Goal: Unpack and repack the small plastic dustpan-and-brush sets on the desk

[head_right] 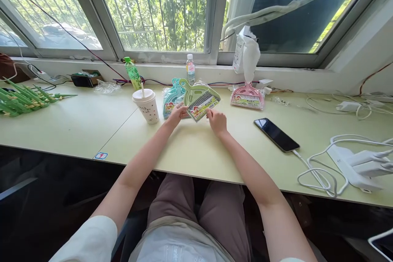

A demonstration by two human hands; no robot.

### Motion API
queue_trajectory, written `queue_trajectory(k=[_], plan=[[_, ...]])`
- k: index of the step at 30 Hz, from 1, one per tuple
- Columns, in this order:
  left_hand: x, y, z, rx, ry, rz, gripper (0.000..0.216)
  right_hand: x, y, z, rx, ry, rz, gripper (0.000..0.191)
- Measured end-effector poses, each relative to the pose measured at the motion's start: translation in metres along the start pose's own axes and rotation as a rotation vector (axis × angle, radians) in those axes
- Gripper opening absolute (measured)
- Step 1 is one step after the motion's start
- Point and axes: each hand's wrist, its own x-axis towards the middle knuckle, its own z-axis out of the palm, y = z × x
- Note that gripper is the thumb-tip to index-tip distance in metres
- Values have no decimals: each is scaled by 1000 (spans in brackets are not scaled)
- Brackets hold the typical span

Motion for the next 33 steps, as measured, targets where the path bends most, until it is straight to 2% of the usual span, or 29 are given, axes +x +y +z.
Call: queue_trajectory(k=[4,8,12,15,17,20,24,26,33], plan=[[-3,0,2,-48,-78,15,57,10,14,1,399,80,106,61],[-7,0,1,-81,-145,24,65,17,22,7,796,50,246,56],[-14,3,0,39,-273,-4,66,21,29,14,961,-48,283,55],[-19,5,2,94,-372,-22,62,22,34,17,1036,4,288,55],[-18,4,3,84,-393,-31,51,23,36,18,1064,38,298,53],[-10,0,3,60,-291,-77,35,23,34,14,1062,21,361,48],[3,-4,4,-11,-39,-110,33,23,24,6,1027,-81,531,35],[7,-4,5,-75,31,-105,33,23,19,2,1019,-113,590,30],[8,5,-3,-301,217,-69,39,25,15,-7,971,-189,605,14]])
